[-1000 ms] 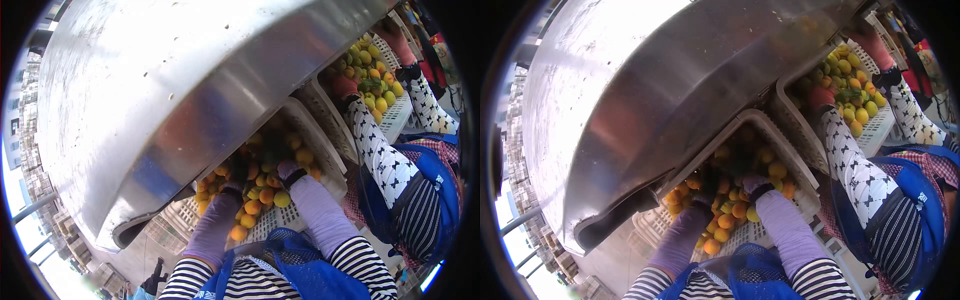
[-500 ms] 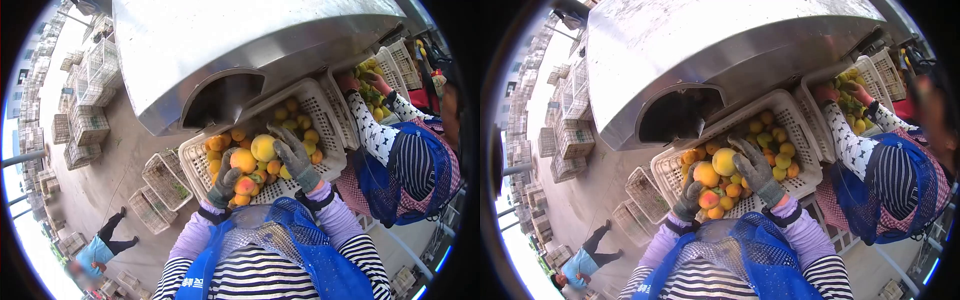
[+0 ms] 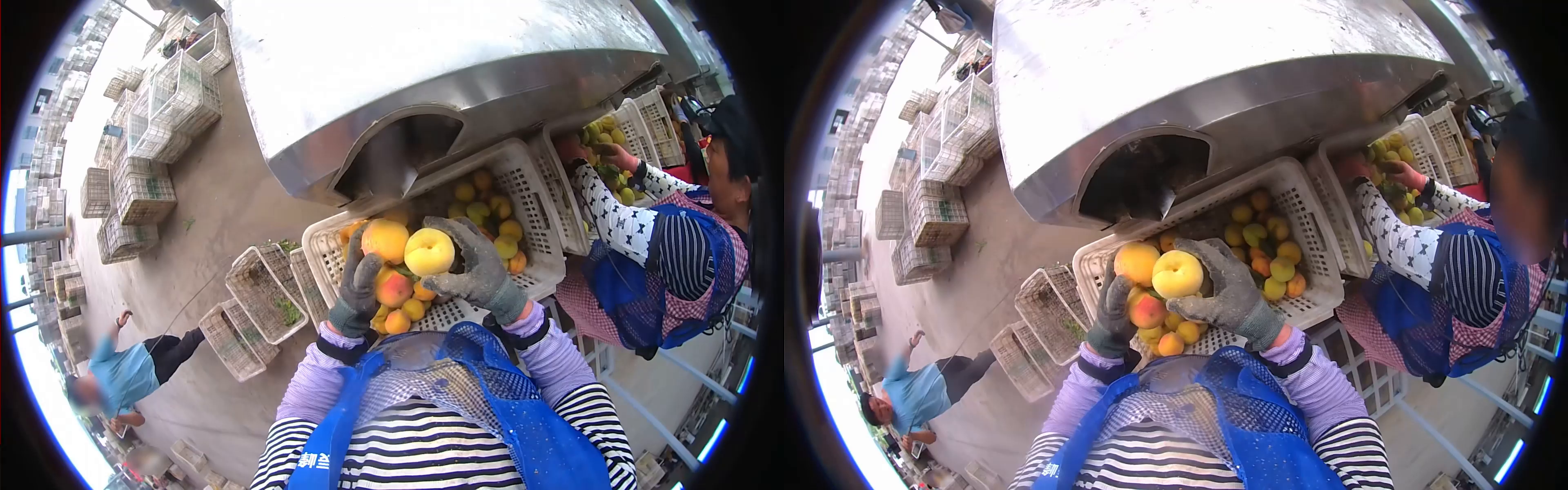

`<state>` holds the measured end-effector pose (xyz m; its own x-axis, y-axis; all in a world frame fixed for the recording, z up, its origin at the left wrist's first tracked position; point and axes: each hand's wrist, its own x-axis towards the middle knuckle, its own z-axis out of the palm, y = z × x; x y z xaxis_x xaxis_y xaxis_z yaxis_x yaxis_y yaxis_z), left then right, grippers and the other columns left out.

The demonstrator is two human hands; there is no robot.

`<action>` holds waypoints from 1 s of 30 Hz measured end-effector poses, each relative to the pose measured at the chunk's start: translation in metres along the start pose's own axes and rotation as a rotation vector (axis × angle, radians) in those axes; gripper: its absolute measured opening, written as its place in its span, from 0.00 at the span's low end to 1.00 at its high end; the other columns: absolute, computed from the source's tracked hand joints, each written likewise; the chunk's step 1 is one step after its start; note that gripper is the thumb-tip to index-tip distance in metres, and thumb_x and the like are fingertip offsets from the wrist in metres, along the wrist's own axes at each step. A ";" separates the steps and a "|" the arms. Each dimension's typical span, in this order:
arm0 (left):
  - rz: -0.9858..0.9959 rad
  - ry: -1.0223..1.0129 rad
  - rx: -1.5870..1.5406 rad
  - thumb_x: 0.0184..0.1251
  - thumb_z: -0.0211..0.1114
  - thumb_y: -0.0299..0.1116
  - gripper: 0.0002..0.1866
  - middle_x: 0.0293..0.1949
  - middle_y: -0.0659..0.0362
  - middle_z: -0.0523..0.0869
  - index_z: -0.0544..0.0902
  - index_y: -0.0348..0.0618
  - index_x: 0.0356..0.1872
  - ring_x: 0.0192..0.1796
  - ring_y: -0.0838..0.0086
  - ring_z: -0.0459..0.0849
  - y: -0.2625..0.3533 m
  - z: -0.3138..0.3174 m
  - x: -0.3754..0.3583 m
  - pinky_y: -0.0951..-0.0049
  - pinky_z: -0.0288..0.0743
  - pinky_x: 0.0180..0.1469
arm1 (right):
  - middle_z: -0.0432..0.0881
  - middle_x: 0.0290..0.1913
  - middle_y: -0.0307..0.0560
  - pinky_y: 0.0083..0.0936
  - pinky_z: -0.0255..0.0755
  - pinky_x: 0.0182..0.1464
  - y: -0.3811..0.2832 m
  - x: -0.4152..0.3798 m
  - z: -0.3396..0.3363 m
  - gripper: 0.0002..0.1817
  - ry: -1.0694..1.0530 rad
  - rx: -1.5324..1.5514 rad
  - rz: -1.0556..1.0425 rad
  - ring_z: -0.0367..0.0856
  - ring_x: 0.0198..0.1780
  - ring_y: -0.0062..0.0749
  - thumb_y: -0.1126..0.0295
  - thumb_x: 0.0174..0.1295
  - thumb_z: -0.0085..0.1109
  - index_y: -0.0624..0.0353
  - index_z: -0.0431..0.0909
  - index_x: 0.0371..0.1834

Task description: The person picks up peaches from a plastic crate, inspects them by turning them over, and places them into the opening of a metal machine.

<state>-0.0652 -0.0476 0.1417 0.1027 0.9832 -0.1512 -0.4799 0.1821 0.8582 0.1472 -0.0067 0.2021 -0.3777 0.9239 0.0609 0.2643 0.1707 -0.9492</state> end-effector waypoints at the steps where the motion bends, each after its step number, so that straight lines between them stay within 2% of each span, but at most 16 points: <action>1: -0.001 0.037 -0.033 0.72 0.59 0.48 0.32 0.62 0.51 0.76 0.64 0.39 0.69 0.64 0.62 0.77 0.000 0.000 0.003 0.61 0.73 0.67 | 0.79 0.53 0.50 0.32 0.76 0.55 0.001 0.007 0.006 0.39 0.049 -0.058 -0.008 0.80 0.53 0.38 0.58 0.46 0.80 0.61 0.75 0.63; 3: 0.006 0.115 -0.095 0.74 0.55 0.47 0.30 0.62 0.51 0.76 0.65 0.39 0.69 0.64 0.63 0.78 0.002 0.003 0.007 0.61 0.74 0.66 | 0.80 0.51 0.51 0.36 0.78 0.50 0.000 0.030 0.019 0.39 0.170 -0.259 -0.040 0.82 0.50 0.43 0.53 0.46 0.79 0.60 0.77 0.60; 4: -0.126 0.085 -0.224 0.75 0.53 0.55 0.34 0.62 0.50 0.78 0.67 0.37 0.69 0.63 0.63 0.79 -0.002 -0.005 0.004 0.63 0.73 0.66 | 0.80 0.52 0.53 0.39 0.79 0.47 -0.002 0.050 0.028 0.38 0.248 -0.402 -0.055 0.83 0.48 0.45 0.50 0.46 0.78 0.59 0.77 0.59; 6: -0.086 0.080 -0.113 0.76 0.53 0.55 0.34 0.62 0.50 0.78 0.67 0.37 0.69 0.62 0.63 0.80 -0.005 -0.015 0.002 0.63 0.74 0.65 | 0.81 0.50 0.57 0.46 0.80 0.39 0.022 0.084 0.042 0.38 0.347 -0.635 -0.072 0.84 0.44 0.53 0.41 0.48 0.73 0.57 0.78 0.55; 8: -0.090 0.135 -0.080 0.76 0.53 0.55 0.33 0.61 0.51 0.78 0.68 0.37 0.69 0.60 0.65 0.80 -0.006 -0.020 0.001 0.63 0.76 0.64 | 0.83 0.45 0.53 0.41 0.80 0.37 0.040 0.103 0.056 0.35 0.366 -0.765 -0.072 0.85 0.41 0.48 0.43 0.45 0.76 0.55 0.80 0.50; 10: -0.071 0.126 0.131 0.77 0.52 0.51 0.30 0.61 0.50 0.77 0.67 0.37 0.68 0.62 0.64 0.79 -0.008 -0.027 -0.005 0.64 0.76 0.63 | 0.84 0.41 0.51 0.39 0.80 0.36 0.043 0.114 0.062 0.32 0.391 -0.824 -0.103 0.85 0.37 0.46 0.44 0.45 0.77 0.54 0.81 0.47; 12: -0.121 0.132 -0.046 0.78 0.51 0.49 0.29 0.62 0.50 0.77 0.67 0.37 0.68 0.63 0.64 0.77 -0.005 -0.029 -0.005 0.64 0.75 0.63 | 0.83 0.38 0.50 0.40 0.78 0.35 0.043 0.118 0.065 0.30 0.419 -0.816 -0.137 0.84 0.34 0.47 0.45 0.46 0.77 0.55 0.81 0.45; 15: -0.134 0.095 -0.162 0.79 0.49 0.51 0.29 0.62 0.50 0.77 0.68 0.37 0.67 0.63 0.65 0.78 0.004 -0.019 0.005 0.65 0.75 0.64 | 0.83 0.38 0.51 0.43 0.78 0.40 0.044 0.140 0.062 0.27 0.367 -0.788 -0.200 0.83 0.34 0.49 0.49 0.48 0.75 0.56 0.81 0.45; 17: -0.193 0.129 -0.237 0.80 0.49 0.53 0.29 0.62 0.50 0.77 0.69 0.37 0.67 0.62 0.65 0.79 0.012 -0.011 0.008 0.65 0.75 0.64 | 0.83 0.40 0.51 0.45 0.77 0.44 0.045 0.169 0.065 0.27 0.279 -0.764 -0.056 0.83 0.39 0.51 0.52 0.49 0.76 0.57 0.80 0.46; 19: -0.281 0.156 -0.362 0.80 0.47 0.55 0.31 0.61 0.51 0.78 0.69 0.37 0.67 0.61 0.66 0.79 0.014 -0.018 0.019 0.65 0.75 0.64 | 0.83 0.45 0.53 0.45 0.76 0.48 0.042 0.185 0.063 0.29 0.253 -0.685 -0.015 0.82 0.45 0.51 0.53 0.49 0.76 0.59 0.80 0.49; 21: -0.364 0.137 -0.550 0.81 0.45 0.56 0.32 0.60 0.51 0.79 0.69 0.37 0.68 0.60 0.67 0.80 0.010 -0.024 0.017 0.66 0.76 0.64 | 0.82 0.51 0.56 0.44 0.75 0.53 0.025 0.163 0.042 0.33 0.292 -0.574 -0.088 0.81 0.52 0.51 0.53 0.49 0.76 0.60 0.79 0.55; 24: -0.330 0.090 -0.454 0.84 0.40 0.53 0.30 0.58 0.52 0.82 0.70 0.36 0.68 0.59 0.68 0.81 0.017 -0.011 0.023 0.67 0.76 0.63 | 0.78 0.59 0.60 0.42 0.71 0.62 0.001 0.121 0.017 0.44 -0.067 -0.396 -0.292 0.77 0.61 0.53 0.48 0.48 0.75 0.60 0.73 0.67; 25: -0.341 0.063 -0.396 0.84 0.39 0.52 0.30 0.57 0.52 0.82 0.70 0.36 0.68 0.60 0.68 0.81 0.021 -0.011 0.025 0.68 0.76 0.63 | 0.77 0.61 0.60 0.41 0.70 0.63 0.006 0.111 0.013 0.45 -0.256 -0.347 -0.229 0.76 0.62 0.54 0.47 0.49 0.75 0.59 0.71 0.69; 27: -0.313 0.027 -0.040 0.85 0.38 0.50 0.29 0.58 0.52 0.82 0.70 0.35 0.67 0.60 0.68 0.81 0.024 -0.013 0.045 0.69 0.73 0.66 | 0.75 0.64 0.62 0.41 0.69 0.65 0.023 0.113 0.003 0.48 -0.626 -0.227 -0.084 0.75 0.64 0.55 0.44 0.50 0.73 0.56 0.67 0.73; 28: -0.257 0.046 0.103 0.85 0.39 0.49 0.28 0.59 0.52 0.81 0.70 0.35 0.67 0.60 0.68 0.81 0.023 -0.008 0.047 0.69 0.72 0.66 | 0.74 0.65 0.62 0.42 0.68 0.66 0.017 0.111 -0.007 0.47 -0.612 -0.102 -0.061 0.73 0.66 0.56 0.45 0.50 0.73 0.56 0.68 0.72; 30: -0.276 0.068 -0.238 0.84 0.46 0.45 0.25 0.61 0.53 0.80 0.70 0.34 0.68 0.61 0.69 0.79 0.038 0.010 0.052 0.69 0.72 0.65 | 0.74 0.65 0.61 0.42 0.68 0.66 0.018 0.103 -0.015 0.46 -0.455 -0.216 -0.126 0.74 0.64 0.57 0.45 0.48 0.74 0.56 0.71 0.69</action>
<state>-0.0692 0.0099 0.1709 0.2023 0.8939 -0.4001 -0.6323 0.4312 0.6436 0.1262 0.0969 0.1959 -0.7532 0.6576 -0.0154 0.3510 0.3820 -0.8549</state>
